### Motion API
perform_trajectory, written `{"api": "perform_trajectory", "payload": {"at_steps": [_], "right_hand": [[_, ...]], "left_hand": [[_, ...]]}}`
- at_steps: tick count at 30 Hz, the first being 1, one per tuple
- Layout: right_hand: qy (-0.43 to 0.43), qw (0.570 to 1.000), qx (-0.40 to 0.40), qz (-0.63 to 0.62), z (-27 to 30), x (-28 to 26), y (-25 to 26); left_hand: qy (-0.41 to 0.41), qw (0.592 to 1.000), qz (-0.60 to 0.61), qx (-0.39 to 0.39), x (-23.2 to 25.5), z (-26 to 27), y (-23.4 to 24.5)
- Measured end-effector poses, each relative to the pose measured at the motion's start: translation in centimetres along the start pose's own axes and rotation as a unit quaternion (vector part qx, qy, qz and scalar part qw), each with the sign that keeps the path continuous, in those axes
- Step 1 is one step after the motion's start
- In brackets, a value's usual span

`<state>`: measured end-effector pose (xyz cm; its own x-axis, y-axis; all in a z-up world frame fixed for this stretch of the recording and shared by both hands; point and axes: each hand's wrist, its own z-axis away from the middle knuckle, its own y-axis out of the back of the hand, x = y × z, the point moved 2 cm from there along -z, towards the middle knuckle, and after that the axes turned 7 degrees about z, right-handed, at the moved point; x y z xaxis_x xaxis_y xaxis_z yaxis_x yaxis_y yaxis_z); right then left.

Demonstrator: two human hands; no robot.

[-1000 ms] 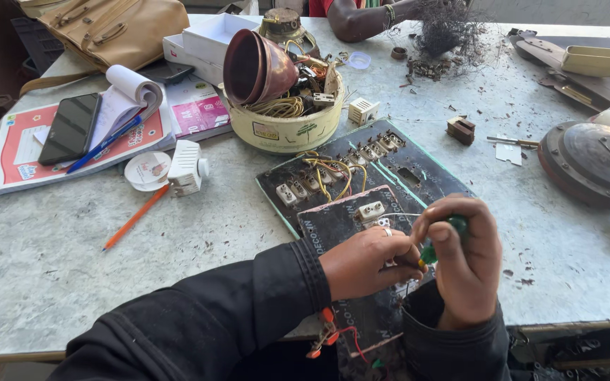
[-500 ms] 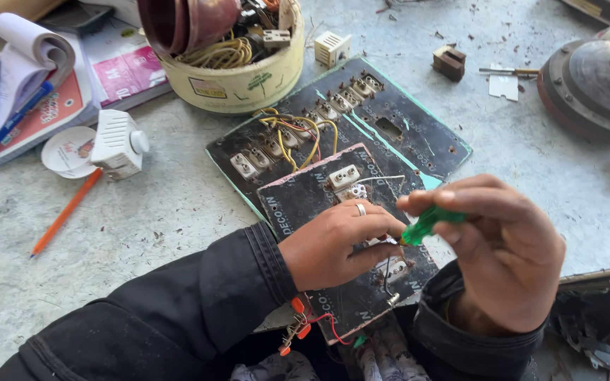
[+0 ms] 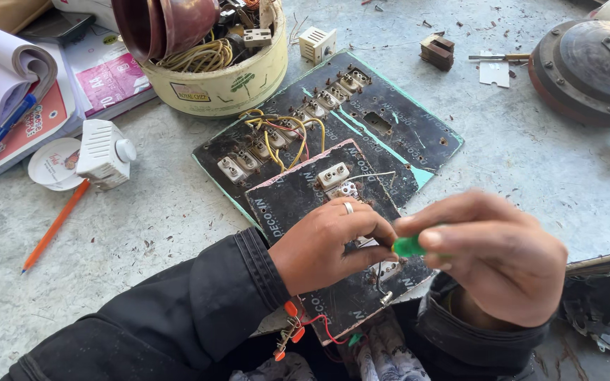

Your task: The person uses a green-handled screwdriver to tighten screws on a black circuit board labeled 'DECO-IN'. They manipulate small wires and components on the board, working methodically on the terminal blocks.

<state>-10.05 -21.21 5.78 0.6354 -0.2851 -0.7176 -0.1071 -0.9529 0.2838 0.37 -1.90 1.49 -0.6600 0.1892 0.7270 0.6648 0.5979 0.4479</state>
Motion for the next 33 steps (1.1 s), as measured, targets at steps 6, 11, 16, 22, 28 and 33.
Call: {"api": "perform_trajectory", "payload": {"at_steps": [6,11,16,22,28,33], "right_hand": [[-0.01,0.997,0.069,0.015,0.7,0.1,-2.0],[0.038,0.99,0.126,0.053,0.6,0.7,-2.1],[-0.017,0.998,0.053,0.038,-0.6,-0.7,-1.5],[-0.02,0.991,0.124,0.037,0.1,-0.2,-2.6],[0.021,0.988,0.129,0.087,0.4,0.3,-1.5],[-0.074,0.99,0.114,-0.037,-0.3,-0.7,-2.3]], "left_hand": [[-0.01,1.0,-0.015,-0.001,-0.3,0.1,-0.4],[0.043,0.999,-0.008,-0.023,-0.6,-0.1,-0.5],[-0.025,1.0,0.0,0.003,-0.3,0.2,-0.4],[0.008,1.0,0.011,-0.001,-0.6,0.0,-0.4],[0.012,1.0,0.004,-0.004,-0.4,-0.2,-0.3],[0.022,1.0,-0.014,0.01,-0.5,-0.2,-0.2]]}}
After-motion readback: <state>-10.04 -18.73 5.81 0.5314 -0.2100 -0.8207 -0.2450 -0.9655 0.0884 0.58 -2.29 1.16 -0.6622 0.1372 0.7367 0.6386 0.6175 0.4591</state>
